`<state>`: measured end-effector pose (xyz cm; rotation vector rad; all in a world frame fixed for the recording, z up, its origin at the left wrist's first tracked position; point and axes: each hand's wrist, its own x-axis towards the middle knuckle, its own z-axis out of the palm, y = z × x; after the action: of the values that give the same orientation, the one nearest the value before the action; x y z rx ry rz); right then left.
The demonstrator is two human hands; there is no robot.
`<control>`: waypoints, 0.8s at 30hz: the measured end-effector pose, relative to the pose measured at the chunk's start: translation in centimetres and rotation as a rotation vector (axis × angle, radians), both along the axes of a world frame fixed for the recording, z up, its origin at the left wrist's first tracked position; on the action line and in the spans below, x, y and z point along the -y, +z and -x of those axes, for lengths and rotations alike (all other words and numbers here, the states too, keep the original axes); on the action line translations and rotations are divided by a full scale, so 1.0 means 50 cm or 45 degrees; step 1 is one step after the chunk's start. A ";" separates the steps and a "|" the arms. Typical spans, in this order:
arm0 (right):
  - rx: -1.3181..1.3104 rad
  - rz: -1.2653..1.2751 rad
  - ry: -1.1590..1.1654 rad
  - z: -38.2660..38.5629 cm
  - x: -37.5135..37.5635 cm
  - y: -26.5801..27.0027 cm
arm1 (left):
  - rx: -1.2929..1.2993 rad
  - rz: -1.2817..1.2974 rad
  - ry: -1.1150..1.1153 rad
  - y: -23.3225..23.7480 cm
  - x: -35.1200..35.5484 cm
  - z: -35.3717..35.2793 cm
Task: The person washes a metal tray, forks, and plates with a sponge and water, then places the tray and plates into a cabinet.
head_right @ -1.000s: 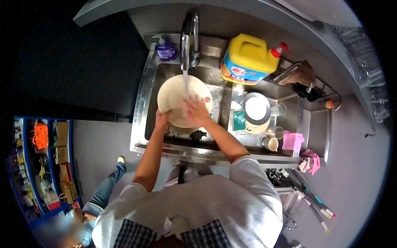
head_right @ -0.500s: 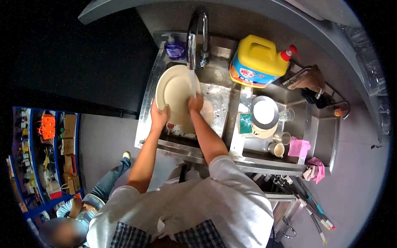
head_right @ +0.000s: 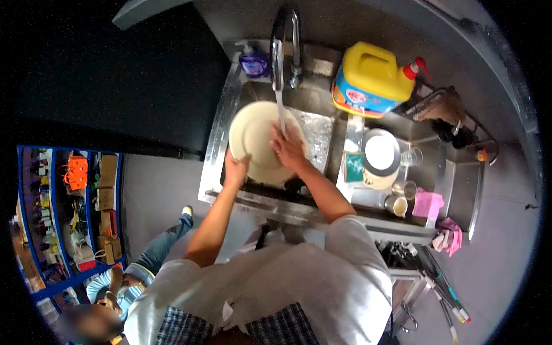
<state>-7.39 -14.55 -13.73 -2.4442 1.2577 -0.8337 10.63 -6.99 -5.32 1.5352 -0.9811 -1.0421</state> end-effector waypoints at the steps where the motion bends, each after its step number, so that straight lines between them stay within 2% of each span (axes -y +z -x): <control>1: -0.160 -0.063 -0.197 0.008 0.027 0.039 | 0.052 0.033 0.001 0.003 -0.006 0.017; 2: -0.117 -0.076 -0.346 -0.012 0.059 0.048 | 0.057 0.098 -0.032 -0.008 -0.001 0.027; 3: 0.040 -0.107 -0.227 -0.048 0.066 0.054 | -0.136 0.010 -0.029 -0.019 -0.004 0.040; 5: 0.353 -0.157 -0.013 -0.111 0.073 0.086 | -0.197 -0.002 -0.046 -0.031 0.008 0.052; 7: -0.021 -0.076 0.270 -0.098 0.027 0.140 | -0.663 -0.114 0.003 -0.047 0.011 0.050; 8: -0.153 -0.080 0.220 -0.065 0.003 0.131 | -0.771 -0.031 0.074 -0.042 0.012 0.063; 10: -0.058 -0.242 0.168 0.045 -0.007 0.046 | -0.756 -0.072 -0.005 -0.068 0.004 0.054; 11: -0.264 -0.135 -0.044 0.102 0.008 0.054 | -0.756 -0.073 -0.038 -0.091 0.010 0.047; 12: -0.262 -0.245 -0.387 0.131 0.018 0.090 | -0.654 -0.069 -0.088 -0.119 0.019 0.041; 13: 0.016 -0.202 -0.485 0.168 0.039 0.049 | -0.604 -0.112 -0.130 -0.135 0.028 0.033; 15: 0.436 -1.379 -0.644 0.207 0.074 0.134 | -0.590 -0.148 -0.234 -0.145 0.058 0.017; 16: 0.937 -1.594 -0.471 0.231 0.076 0.106 | -0.592 -0.138 -0.233 -0.100 0.073 0.018; 17: 1.450 -1.778 -0.266 0.257 0.072 0.071 | -0.635 -0.158 -0.354 -0.096 0.092 -0.002; 18: 1.529 -1.991 -0.124 0.274 0.068 0.073 | -0.546 -0.277 -0.407 -0.076 0.112 -0.011; 19: 1.587 -1.982 -0.154 0.277 0.061 0.061 | -0.456 -0.393 -0.460 -0.061 0.132 -0.017; 20: 1.645 -1.971 -0.181 0.270 0.055 0.042 | -0.524 -0.385 -0.497 -0.075 0.146 -0.025; 23: 1.750 -1.814 -0.186 0.239 0.037 0.032 | -0.285 -0.417 -0.418 -0.126 0.198 -0.036; 24: 1.745 -1.759 -0.214 0.228 0.025 0.029 | 0.022 -0.202 -0.280 -0.146 0.202 -0.026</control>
<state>-18.79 -15.80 -12.26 -0.4189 0.8440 -0.8715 11.91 -17.10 -12.64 1.5920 -1.1207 -1.2889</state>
